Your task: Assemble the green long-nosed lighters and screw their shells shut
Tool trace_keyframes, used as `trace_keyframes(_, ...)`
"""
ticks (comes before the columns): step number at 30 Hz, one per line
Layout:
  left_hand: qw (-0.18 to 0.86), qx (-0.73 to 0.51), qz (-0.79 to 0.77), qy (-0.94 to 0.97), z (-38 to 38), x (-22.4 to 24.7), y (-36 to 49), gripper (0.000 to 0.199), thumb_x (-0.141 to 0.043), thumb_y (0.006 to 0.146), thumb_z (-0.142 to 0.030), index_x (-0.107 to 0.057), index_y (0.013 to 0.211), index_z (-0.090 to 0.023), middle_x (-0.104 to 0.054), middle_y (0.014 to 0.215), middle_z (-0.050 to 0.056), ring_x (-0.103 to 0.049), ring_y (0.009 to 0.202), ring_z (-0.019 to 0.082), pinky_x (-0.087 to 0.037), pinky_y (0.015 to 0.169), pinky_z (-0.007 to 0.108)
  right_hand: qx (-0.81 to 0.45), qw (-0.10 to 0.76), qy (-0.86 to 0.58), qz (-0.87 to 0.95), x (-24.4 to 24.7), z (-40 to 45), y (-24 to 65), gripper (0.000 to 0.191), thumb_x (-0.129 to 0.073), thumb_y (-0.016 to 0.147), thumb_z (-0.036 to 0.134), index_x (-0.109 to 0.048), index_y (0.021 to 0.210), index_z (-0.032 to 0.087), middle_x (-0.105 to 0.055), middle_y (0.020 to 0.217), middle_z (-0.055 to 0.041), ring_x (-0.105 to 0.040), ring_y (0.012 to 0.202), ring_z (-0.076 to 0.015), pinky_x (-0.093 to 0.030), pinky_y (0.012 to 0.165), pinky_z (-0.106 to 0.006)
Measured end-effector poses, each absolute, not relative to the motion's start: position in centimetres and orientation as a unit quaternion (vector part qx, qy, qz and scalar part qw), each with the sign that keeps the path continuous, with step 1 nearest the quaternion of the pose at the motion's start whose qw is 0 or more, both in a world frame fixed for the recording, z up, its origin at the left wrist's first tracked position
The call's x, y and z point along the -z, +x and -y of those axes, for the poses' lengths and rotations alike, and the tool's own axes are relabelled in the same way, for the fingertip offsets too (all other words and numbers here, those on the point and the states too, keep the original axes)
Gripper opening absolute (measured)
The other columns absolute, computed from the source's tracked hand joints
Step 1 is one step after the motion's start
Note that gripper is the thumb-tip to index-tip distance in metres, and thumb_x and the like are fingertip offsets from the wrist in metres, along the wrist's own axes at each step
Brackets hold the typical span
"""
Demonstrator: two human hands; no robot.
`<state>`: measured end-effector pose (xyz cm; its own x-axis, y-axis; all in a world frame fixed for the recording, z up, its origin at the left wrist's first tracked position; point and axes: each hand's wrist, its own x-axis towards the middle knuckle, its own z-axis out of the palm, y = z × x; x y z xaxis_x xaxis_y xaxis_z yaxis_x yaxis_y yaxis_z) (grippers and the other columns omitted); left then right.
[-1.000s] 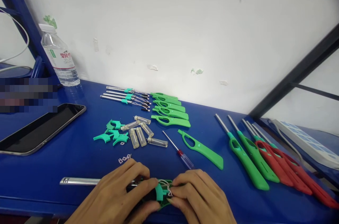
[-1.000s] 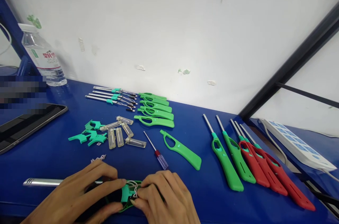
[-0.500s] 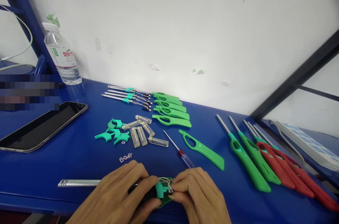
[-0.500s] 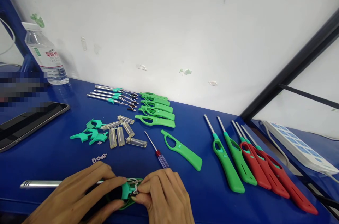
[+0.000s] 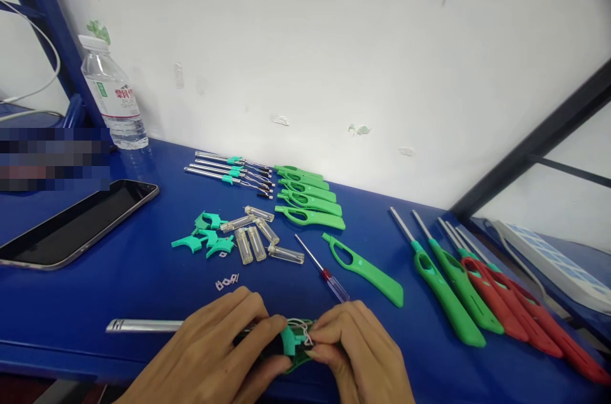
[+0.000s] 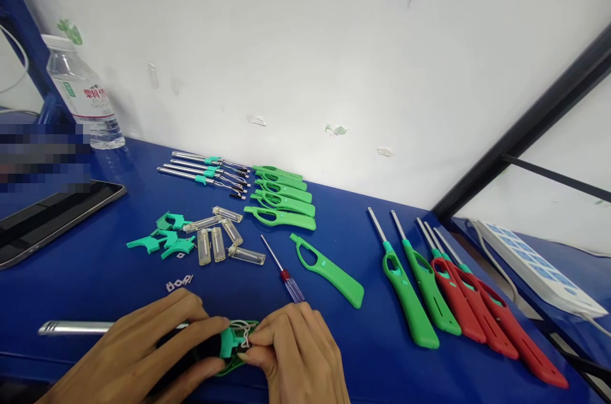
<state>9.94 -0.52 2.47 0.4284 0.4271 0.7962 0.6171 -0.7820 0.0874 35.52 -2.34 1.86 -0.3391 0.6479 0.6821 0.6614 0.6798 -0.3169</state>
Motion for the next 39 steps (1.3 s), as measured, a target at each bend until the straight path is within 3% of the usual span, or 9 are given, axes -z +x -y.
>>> trace_keyframes(6,0.071,0.419,0.336,-0.840,0.6,-1.6,9.9,0.039,-0.038,0.138,-0.042,-0.075,0.136,-0.031,-0.086,0.119,-0.007,-0.078,0.117,0.013,-0.031,0.139,0.019,-0.014,0.416,-0.393,0.820,-2.0,2.6,35.7,0.023,-0.062,0.131,0.038,-0.067,0.111,0.029,-0.084,0.095,0.0053,-0.080,0.079,-0.0136,-0.059,0.076,-0.029)
trace_keyframes(10,0.056,0.423,0.340,-0.838,0.8,-1.2,9.8,0.042,-0.037,0.138,-0.044,-0.076,0.131,-0.031,-0.084,0.113,-0.007,-0.078,0.112,0.012,-0.031,0.137,0.018,-0.038,0.414,-0.381,0.826,-2.6,2.5,36.1,0.019,-0.065,0.130,0.037,-0.066,0.112,0.030,-0.085,0.097,0.0069,-0.082,0.085,-0.0123,-0.063,0.082,-0.024)
trace_keyframes(17,0.041,0.411,0.354,-0.839,0.7,-0.8,9.8,0.043,-0.035,0.138,-0.046,-0.076,0.134,-0.032,-0.085,0.115,-0.007,-0.079,0.112,0.014,-0.037,0.133,0.022,-0.077,0.418,-0.383,0.820,-3.0,2.7,36.5,0.012,-0.076,0.125,0.039,-0.072,0.117,0.030,-0.086,0.102,0.0050,-0.084,0.090,-0.0134,-0.068,0.087,-0.021)
trace_keyframes(20,0.031,0.411,0.353,-0.840,0.8,-0.8,9.8,0.043,-0.036,0.138,-0.046,-0.076,0.131,-0.032,-0.083,0.112,-0.007,-0.079,0.108,0.013,-0.037,0.131,0.021,-0.078,0.421,-0.374,0.823,-2.9,2.7,36.7,0.008,-0.082,0.121,0.030,-0.074,0.122,0.030,-0.087,0.103,0.0039,-0.084,0.093,-0.0155,-0.069,0.087,-0.023)
trace_keyframes(27,0.053,0.415,0.348,-0.839,1.0,-1.2,9.7,0.043,-0.037,0.138,-0.046,-0.076,0.128,-0.032,-0.084,0.109,-0.007,-0.080,0.107,0.014,-0.042,0.124,0.022,-0.087,0.418,-0.367,0.826,-2.6,2.6,36.7,0.013,-0.080,0.120,0.023,-0.072,0.112,0.029,-0.084,0.097,0.0033,-0.082,0.087,-0.0162,-0.067,0.080,-0.026)
trace_keyframes(34,0.068,0.412,0.342,-0.842,1.0,-0.6,9.6,0.041,-0.038,0.138,-0.043,-0.077,0.136,-0.031,-0.087,0.122,-0.007,-0.078,0.122,0.014,-0.030,0.141,0.021,-0.080,0.423,-0.365,0.826,-2.5,2.7,36.6,0.014,-0.079,0.120,0.022,-0.071,0.111,0.028,-0.083,0.095,0.0036,-0.081,0.085,-0.0159,-0.067,0.079,-0.026)
trace_keyframes(39,0.091,0.414,0.325,-0.846,0.7,-1.3,9.8,0.042,-0.033,0.138,-0.038,-0.075,0.133,-0.030,-0.087,0.116,-0.008,-0.079,0.116,0.013,-0.028,0.143,0.020,-0.080,0.425,-0.367,0.824,-2.6,2.7,36.5,0.012,-0.080,0.120,0.021,-0.072,0.114,0.029,-0.084,0.098,0.0040,-0.081,0.087,-0.0150,-0.068,0.081,-0.025)
